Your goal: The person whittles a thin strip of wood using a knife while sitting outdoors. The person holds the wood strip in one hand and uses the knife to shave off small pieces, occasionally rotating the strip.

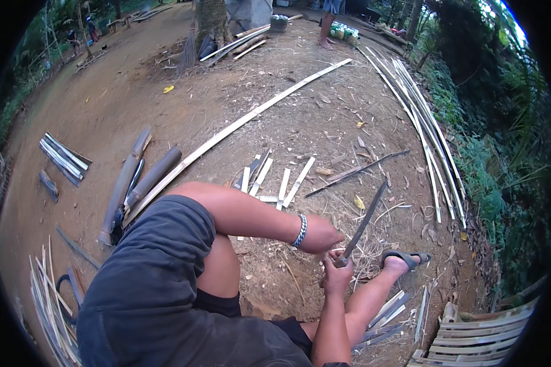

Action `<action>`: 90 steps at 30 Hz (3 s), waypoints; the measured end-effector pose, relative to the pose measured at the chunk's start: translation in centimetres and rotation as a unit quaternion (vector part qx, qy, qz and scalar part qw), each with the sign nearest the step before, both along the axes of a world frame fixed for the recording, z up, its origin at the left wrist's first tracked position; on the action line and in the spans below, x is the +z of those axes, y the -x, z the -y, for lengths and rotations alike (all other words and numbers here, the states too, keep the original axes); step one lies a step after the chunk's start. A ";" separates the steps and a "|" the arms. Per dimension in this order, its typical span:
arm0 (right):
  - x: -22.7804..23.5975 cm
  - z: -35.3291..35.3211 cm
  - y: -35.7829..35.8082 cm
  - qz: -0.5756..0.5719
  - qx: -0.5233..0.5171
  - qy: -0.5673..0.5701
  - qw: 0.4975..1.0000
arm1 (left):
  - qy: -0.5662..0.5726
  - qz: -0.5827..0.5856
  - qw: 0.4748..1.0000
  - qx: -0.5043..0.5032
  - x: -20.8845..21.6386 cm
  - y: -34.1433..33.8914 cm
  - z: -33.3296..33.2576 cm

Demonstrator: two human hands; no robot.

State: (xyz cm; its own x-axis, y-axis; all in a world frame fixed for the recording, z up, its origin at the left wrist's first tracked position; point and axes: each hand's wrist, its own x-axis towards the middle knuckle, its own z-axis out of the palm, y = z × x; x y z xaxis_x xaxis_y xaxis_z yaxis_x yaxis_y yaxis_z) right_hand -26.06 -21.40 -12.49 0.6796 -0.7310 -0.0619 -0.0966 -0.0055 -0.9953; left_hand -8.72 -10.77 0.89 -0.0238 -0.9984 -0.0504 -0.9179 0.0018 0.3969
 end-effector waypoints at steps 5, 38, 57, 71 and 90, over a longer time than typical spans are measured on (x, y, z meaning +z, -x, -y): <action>1.4 -0.4 1.6 -0.061 -0.045 0.013 0.997 | 0.031 -0.039 0.988 0.148 1.0 -2.2 -0.2; -5.6 -3.0 -4.4 -0.293 0.058 0.048 0.953 | -0.040 -0.057 0.940 0.333 -9.6 -3.6 0.9; -5.1 -2.7 -5.6 -0.267 0.092 0.059 0.958 | -0.007 -0.044 0.944 0.327 -10.1 -3.0 0.6; -4.4 -1.7 -4.5 -0.257 0.099 0.125 0.953 | -0.030 -0.042 0.942 0.330 -9.5 -2.2 1.4; -7.2 -0.6 -3.8 -0.292 0.103 -0.027 0.951 | -0.014 -0.043 0.939 0.342 -9.5 -1.8 1.4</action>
State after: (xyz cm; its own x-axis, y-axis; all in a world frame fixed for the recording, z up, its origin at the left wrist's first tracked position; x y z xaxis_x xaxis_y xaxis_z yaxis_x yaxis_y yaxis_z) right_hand -22.23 -20.79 -19.73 0.6466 -0.5715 -0.5053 -0.6343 -0.0348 -0.7723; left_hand -6.90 -12.20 -8.59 0.6169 -0.7802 -0.1035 -0.6653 -0.5873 0.4610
